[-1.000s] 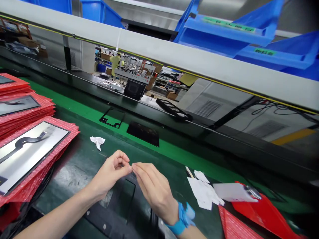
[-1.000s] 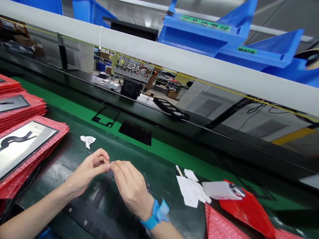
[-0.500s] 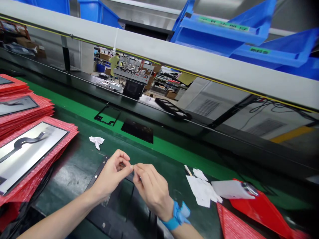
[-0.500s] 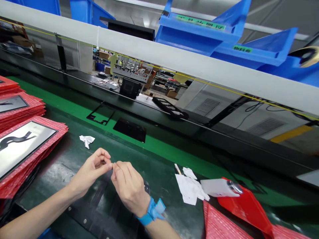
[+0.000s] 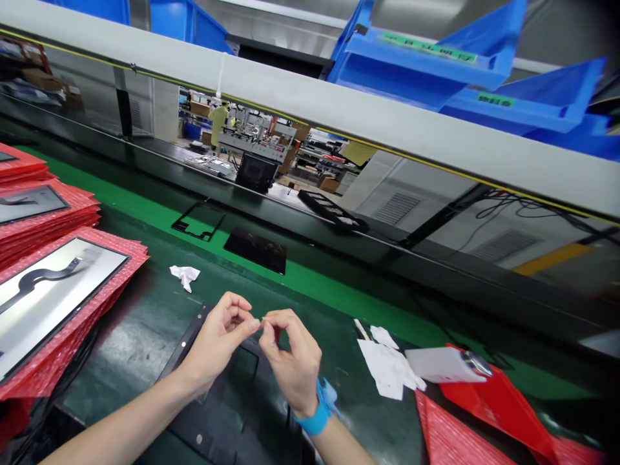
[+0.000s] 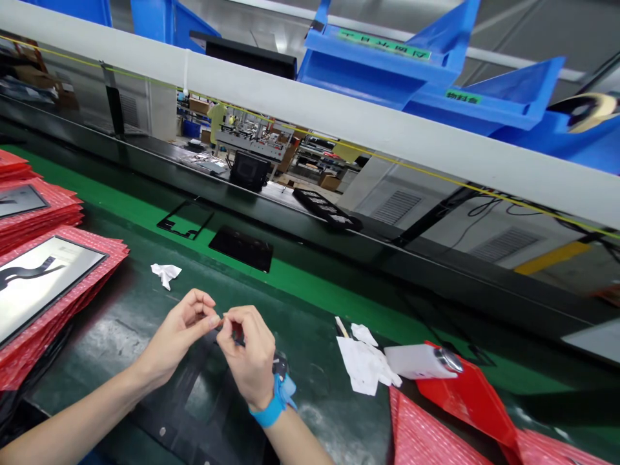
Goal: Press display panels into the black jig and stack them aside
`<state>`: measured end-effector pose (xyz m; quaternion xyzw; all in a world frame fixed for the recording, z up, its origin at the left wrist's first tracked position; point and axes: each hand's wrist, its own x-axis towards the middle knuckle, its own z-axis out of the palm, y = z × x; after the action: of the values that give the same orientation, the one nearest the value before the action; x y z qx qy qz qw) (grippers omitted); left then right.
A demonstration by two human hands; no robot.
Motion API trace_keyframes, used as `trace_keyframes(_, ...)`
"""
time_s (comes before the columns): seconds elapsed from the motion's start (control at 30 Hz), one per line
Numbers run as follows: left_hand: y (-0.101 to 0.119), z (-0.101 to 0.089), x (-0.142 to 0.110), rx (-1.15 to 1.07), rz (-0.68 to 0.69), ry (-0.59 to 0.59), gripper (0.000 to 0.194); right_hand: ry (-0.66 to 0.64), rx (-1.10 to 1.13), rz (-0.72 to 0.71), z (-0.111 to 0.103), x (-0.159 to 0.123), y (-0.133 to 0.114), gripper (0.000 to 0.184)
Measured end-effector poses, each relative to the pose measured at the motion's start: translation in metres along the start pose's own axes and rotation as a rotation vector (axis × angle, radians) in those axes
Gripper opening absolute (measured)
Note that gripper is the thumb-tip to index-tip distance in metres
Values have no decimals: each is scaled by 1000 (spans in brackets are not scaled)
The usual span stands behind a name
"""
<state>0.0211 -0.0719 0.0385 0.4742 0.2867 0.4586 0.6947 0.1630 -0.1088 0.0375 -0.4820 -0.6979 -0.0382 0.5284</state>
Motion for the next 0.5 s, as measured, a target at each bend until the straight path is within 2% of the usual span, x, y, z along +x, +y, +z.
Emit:
trace_keyframes(0.13,-2,-3,-1,24,-16,2,31,19,48,143,-8,4,4,8)
trace_keyframes(0.2,-2,-4,0,97,-2,-4,27,19,6,213,-22,5,19,10)
trace_keyframes(0.27,-2,-8,10,300,60,-18,16,5,-109,309,-42,6,43,22)
trace_keyframes(0.3,-1,-11,19,420,101,-21,11,-5,-194,357,-53,6,58,28)
trace_keyframes(0.37,4,-21,51,626,169,6,17,6,-392,425,-75,4,86,33)
trace_keyframes(0.43,14,-38,94,753,190,93,23,35,-483,418,-97,-5,105,25)
trace_keyframes(0.5,27,-61,140,905,170,217,22,52,-499,382,-119,-25,114,32)
